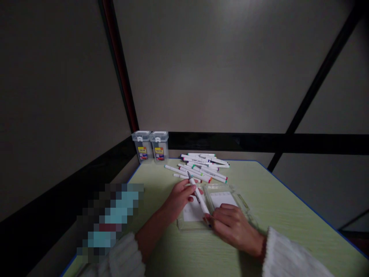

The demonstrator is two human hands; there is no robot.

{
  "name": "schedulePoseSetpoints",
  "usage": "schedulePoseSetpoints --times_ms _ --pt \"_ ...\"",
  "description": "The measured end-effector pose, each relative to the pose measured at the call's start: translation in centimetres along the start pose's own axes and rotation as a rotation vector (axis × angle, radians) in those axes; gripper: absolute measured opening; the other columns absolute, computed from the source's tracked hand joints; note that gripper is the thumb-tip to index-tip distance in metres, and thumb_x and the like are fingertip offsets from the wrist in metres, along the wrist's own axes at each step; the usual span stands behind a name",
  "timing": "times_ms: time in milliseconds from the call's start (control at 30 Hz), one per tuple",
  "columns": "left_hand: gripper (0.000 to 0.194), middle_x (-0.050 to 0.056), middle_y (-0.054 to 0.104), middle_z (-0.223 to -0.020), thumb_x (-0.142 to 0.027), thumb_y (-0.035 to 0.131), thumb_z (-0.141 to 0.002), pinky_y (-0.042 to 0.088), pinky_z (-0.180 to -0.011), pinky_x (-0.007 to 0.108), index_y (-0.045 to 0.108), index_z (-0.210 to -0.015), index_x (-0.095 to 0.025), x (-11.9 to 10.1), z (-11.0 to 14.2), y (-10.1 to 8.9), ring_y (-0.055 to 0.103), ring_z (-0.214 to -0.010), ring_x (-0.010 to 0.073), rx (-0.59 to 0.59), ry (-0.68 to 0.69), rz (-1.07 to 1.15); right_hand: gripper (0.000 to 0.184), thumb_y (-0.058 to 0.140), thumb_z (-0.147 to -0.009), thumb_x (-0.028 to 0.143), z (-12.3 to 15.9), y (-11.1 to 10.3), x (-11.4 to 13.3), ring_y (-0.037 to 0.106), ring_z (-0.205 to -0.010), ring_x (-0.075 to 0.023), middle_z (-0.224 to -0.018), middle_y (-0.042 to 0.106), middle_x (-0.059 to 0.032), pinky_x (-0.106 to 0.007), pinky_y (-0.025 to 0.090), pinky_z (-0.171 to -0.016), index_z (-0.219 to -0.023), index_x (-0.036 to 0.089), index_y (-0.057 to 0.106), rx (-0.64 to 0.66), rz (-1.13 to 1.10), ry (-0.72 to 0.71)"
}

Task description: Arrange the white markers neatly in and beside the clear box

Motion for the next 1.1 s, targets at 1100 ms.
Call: schedulePoseSetpoints --times_ms 1100 --pt "0.021 -0.004 0.043 -0.044 -0.032 0.052 -0.059 0.029 -0.047 0.021 0.050 -0.049 -0.014 0.9 -2.3 -4.6 0.040 -0.047 0.0097 -0.332 0.135 -0.569 0.011 0.048 -0.083 0.016 -2.3 1.9 2.3 0.051 -0.064 -0.0149 -0.066 0.058 -0.0001 -0.029 0.033 -0.064 -0.092 0.016 0.055 0.321 -0.078 0.201"
Point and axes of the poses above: each hand's wrist, its own z-axis away from the middle knuckle, its own y-axis out of the palm, x = y × z, the point moved 3 cm from there along -z, towards the middle knuckle
